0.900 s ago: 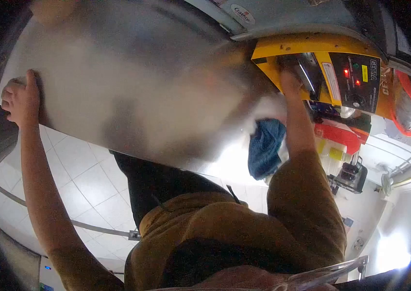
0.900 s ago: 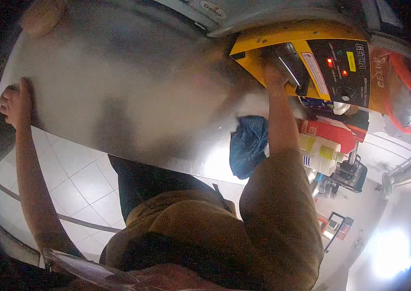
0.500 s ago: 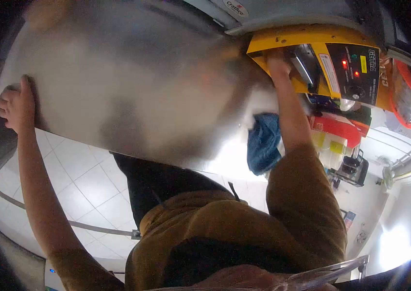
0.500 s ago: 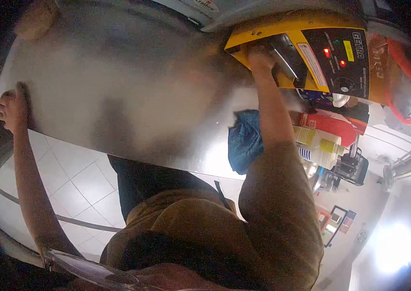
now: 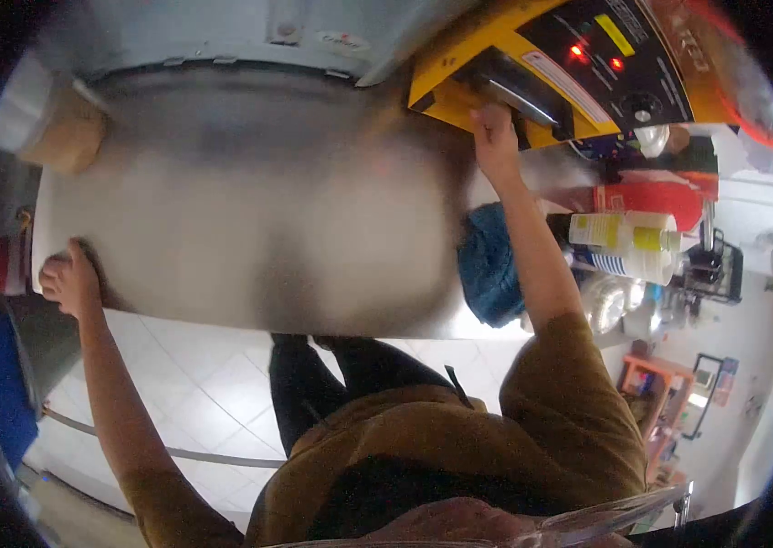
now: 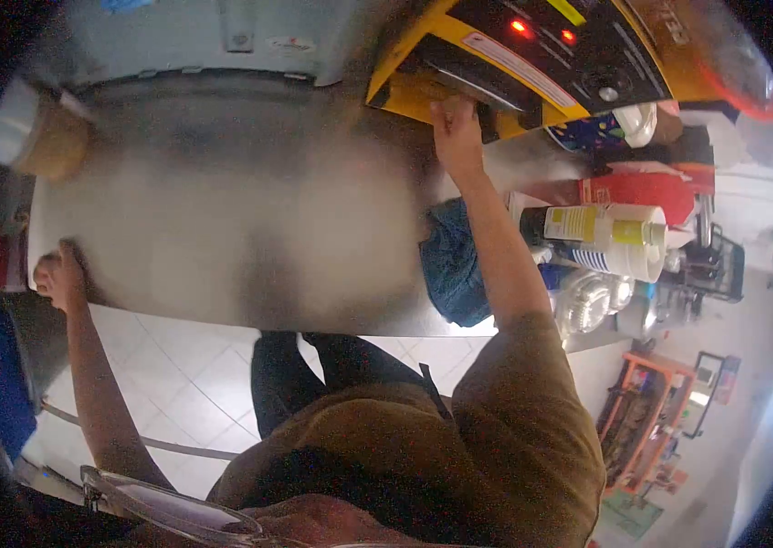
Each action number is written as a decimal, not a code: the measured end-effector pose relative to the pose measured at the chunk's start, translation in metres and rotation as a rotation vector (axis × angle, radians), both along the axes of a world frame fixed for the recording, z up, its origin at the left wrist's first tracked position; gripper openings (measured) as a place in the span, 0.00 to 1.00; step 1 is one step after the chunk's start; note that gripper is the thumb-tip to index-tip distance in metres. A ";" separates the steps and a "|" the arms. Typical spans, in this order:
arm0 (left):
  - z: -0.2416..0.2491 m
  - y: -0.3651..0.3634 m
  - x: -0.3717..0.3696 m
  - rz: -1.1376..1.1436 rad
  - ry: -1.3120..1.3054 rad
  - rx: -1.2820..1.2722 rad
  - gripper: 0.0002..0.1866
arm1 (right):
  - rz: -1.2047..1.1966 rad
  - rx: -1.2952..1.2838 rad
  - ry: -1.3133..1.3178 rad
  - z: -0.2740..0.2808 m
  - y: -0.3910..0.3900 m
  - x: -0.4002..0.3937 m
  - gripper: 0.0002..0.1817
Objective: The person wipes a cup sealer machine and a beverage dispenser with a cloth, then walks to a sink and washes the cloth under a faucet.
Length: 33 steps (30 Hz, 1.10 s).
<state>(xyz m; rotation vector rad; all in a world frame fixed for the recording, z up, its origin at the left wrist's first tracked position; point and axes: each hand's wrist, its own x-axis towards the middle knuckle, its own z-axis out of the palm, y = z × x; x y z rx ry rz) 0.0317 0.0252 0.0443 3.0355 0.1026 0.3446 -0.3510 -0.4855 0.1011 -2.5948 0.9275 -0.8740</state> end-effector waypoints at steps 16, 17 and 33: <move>0.000 0.010 0.017 -0.047 -0.040 0.050 0.40 | -0.108 -0.253 0.330 0.003 -0.046 -0.003 0.16; -0.012 0.024 0.032 -0.073 -0.060 0.098 0.39 | -0.184 -0.224 0.432 0.006 -0.045 -0.003 0.15; -0.005 0.015 0.017 -0.043 -0.056 0.046 0.37 | -0.261 -0.373 0.817 -0.040 -0.079 0.006 0.22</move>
